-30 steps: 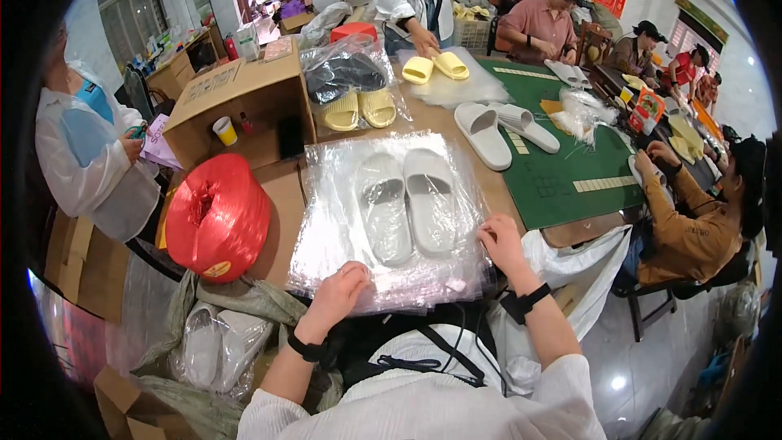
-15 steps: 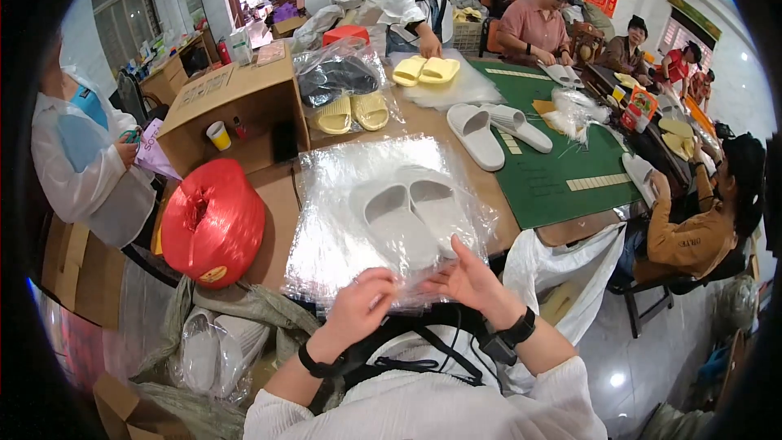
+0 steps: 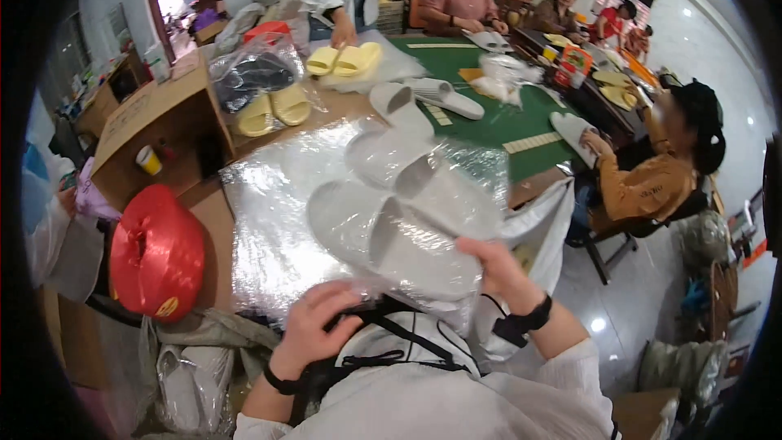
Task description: The recorder is taking yellow and white sandals from a large bag and packing them into plastic bags on a table.
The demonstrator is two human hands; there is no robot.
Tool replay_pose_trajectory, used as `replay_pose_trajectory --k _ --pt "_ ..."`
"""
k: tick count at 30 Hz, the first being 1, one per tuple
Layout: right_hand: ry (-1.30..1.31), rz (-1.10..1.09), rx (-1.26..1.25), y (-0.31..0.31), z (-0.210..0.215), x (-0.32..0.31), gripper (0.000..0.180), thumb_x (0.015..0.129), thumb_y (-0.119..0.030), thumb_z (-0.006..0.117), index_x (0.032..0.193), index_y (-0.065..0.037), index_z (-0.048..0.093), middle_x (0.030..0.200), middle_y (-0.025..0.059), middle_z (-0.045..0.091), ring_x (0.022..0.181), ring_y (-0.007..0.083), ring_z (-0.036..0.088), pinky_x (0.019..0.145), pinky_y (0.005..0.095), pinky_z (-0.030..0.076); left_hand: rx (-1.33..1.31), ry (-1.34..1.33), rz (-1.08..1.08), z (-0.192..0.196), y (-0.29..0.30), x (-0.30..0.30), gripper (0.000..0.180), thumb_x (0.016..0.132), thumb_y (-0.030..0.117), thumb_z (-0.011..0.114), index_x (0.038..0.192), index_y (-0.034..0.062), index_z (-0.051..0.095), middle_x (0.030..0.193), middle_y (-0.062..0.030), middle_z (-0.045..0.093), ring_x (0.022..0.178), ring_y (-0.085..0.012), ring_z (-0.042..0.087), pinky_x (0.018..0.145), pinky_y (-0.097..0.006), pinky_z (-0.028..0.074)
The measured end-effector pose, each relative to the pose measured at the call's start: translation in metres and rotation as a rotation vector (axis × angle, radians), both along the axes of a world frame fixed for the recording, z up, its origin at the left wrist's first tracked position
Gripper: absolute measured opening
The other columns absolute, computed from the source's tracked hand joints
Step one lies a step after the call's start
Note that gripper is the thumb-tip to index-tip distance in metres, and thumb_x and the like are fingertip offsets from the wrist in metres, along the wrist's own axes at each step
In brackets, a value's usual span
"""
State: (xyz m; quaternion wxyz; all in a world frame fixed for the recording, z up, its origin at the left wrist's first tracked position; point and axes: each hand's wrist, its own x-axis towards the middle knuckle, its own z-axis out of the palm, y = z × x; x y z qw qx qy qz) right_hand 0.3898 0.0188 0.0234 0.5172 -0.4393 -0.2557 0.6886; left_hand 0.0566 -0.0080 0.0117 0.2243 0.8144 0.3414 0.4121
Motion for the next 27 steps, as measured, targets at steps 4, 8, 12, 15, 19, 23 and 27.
replay_pose_trajectory --k 4,8,12,15,19,23,27 --pt "-0.241 -0.289 0.155 -0.045 0.039 0.100 0.051 0.084 -0.005 0.073 0.131 0.003 0.055 0.117 0.0129 0.067 0.098 0.0231 0.069 0.086 0.0358 0.058 0.002 0.344 0.190 -0.013 0.032 -0.006 0.058 0.084 0.029 0.074 0.135 0.0056 0.057 0.151 -0.0213 0.043 0.143 -0.0425 0.034 0.114 -0.052 0.032" --pt "-0.492 -0.400 0.084 -0.110 0.084 0.170 0.052 0.084 -0.004 0.072 0.132 0.006 0.053 0.118 0.0161 0.067 0.101 0.0242 0.068 0.087 0.0364 0.057 -0.153 0.463 0.212 -0.046 0.038 -0.013 0.058 0.087 0.024 0.071 0.140 0.0072 0.054 0.157 -0.0179 0.036 0.147 -0.0398 0.028 0.119 -0.052 0.023" --pt "-0.700 -0.420 -0.072 -0.144 0.088 0.198 0.053 0.083 -0.004 0.073 0.131 0.006 0.054 0.118 0.0148 0.067 0.103 0.0240 0.068 0.088 0.0351 0.056 -0.171 0.507 0.212 -0.053 0.035 -0.014 0.064 0.085 0.027 0.073 0.143 0.0093 0.052 0.158 -0.0187 0.035 0.148 -0.0397 0.027 0.121 -0.053 0.018" --pt "-0.748 -0.382 -0.209 -0.139 0.057 0.214 0.048 0.083 -0.005 0.074 0.126 0.006 0.058 0.113 0.0130 0.068 0.097 0.0232 0.069 0.084 0.0339 0.057 -0.170 0.477 0.191 -0.059 0.036 -0.015 0.066 0.084 0.028 0.074 0.144 0.0099 0.051 0.158 -0.0185 0.034 0.148 -0.0406 0.026 0.121 -0.054 0.017" --pt "-0.650 -0.342 -0.253 -0.082 -0.005 0.224 0.041 0.081 -0.006 0.074 0.119 0.006 0.063 0.101 0.0112 0.071 0.084 0.0200 0.069 0.069 0.0318 0.056 -0.178 0.488 0.183 -0.060 0.038 -0.015 0.066 0.084 0.028 0.075 0.143 0.0102 0.052 0.158 -0.0181 0.034 0.147 -0.0408 0.027 0.121 -0.054 0.017" --pt "-1.019 -0.201 -0.472 -0.007 -0.057 0.243 0.030 0.079 -0.019 0.077 0.097 0.004 0.071 0.087 0.0135 0.071 0.073 0.0222 0.069 0.061 0.0348 0.055 -0.172 0.478 0.194 -0.062 0.032 -0.017 0.067 0.083 0.029 0.075 0.143 0.0102 0.052 0.158 -0.0176 0.034 0.147 -0.0404 0.027 0.121 -0.053 0.017" --pt "-1.963 0.334 -0.210 0.020 -0.180 0.344 0.016 0.085 -0.014 0.066 0.094 -0.006 0.075 0.081 0.0134 0.072 0.076 0.0295 0.070 0.068 0.0419 0.054 -0.113 0.482 0.166 -0.058 0.043 -0.011 0.066 0.084 0.037 0.074 0.141 0.0101 0.053 0.157 -0.0187 0.036 0.145 -0.0411 0.030 0.120 -0.053 0.021"
